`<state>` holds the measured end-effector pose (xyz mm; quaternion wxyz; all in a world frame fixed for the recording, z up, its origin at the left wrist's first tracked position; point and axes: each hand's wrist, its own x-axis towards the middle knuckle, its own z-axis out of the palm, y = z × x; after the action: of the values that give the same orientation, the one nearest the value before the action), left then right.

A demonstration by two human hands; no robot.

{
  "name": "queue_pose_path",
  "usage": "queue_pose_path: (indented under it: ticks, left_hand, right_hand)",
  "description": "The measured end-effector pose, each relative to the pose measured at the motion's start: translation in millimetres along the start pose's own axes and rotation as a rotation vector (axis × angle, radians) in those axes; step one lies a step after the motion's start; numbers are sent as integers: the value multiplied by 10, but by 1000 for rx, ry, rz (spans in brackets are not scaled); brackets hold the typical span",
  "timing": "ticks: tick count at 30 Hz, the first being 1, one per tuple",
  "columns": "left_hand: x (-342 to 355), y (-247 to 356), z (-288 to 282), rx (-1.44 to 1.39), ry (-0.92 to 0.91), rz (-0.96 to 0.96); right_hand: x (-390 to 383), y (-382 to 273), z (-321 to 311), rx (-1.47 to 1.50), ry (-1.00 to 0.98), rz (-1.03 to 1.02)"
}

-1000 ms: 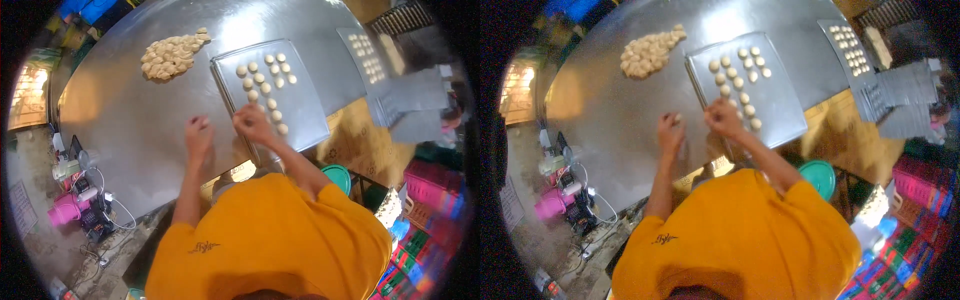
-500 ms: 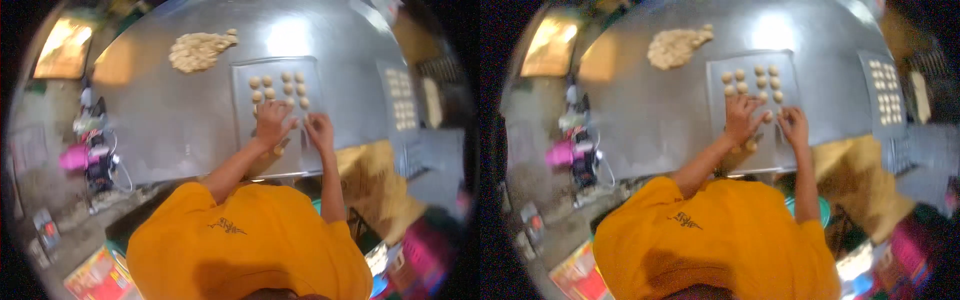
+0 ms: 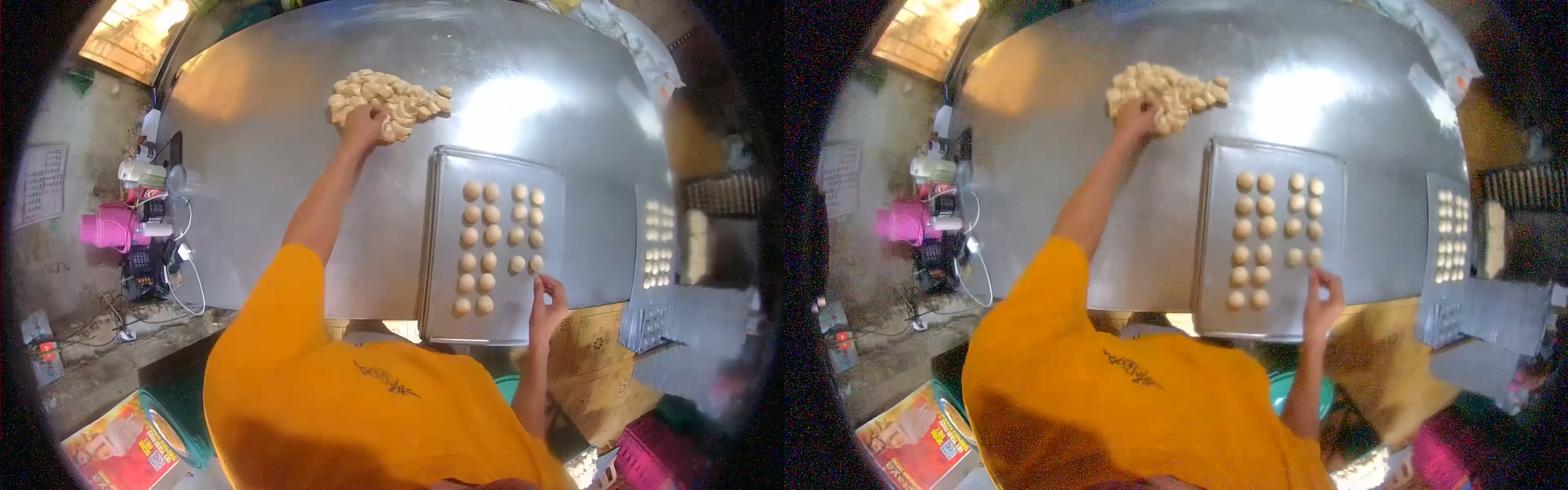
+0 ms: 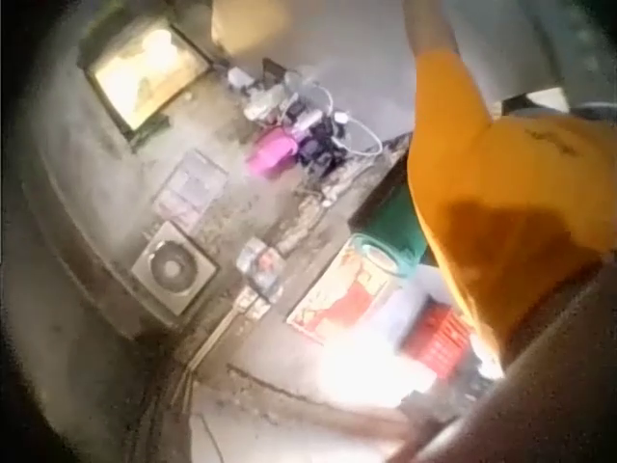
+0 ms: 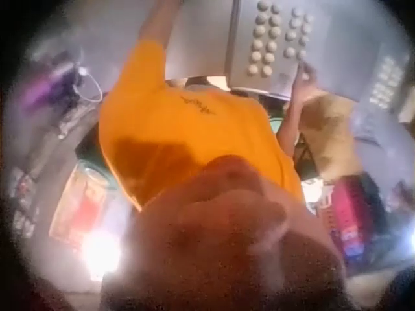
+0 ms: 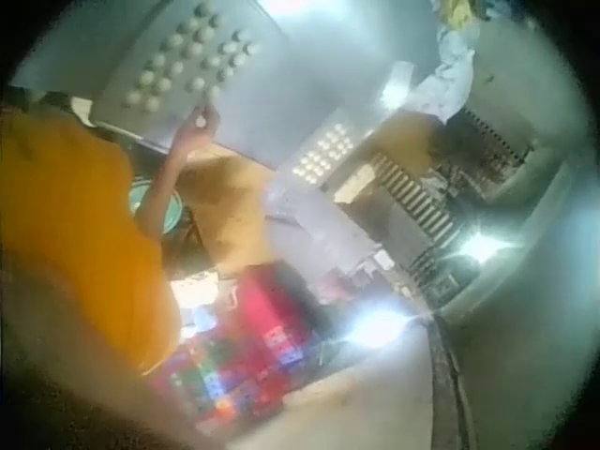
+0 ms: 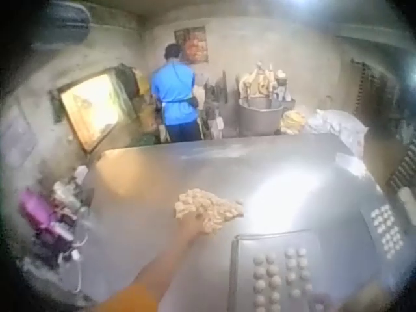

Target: The person shapes portions of dough into balls by hand, arranges them on metal baking trays, then places the trays onto a rack.

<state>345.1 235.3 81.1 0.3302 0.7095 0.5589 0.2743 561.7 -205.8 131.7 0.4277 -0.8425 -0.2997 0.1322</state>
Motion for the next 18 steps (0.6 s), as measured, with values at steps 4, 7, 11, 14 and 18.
queue_pose_path:
  ticks: [4,7,11,14,18]
  left_hand:
    - [-850,-331,-637,-398,182,-181]
    - [-1661,-667,-1158,-915,130,-514]
    - [-2285,-908,-1356,-1034,127,-719]
    - [-2427,-1125,-1388,-806,86,-658]
    - [-2354,-1744,-1818,40,286,-352]
  right_hand:
    - [166,-555,723,210,-166,-50]
    - [389,-1313,1706,159,-470,-148]
    - [998,-1620,3309,8,-362,-484]
    - [1333,-1528,3848,-68,-239,-672]
    - [888,-1795,3571,-74,-358,-433]
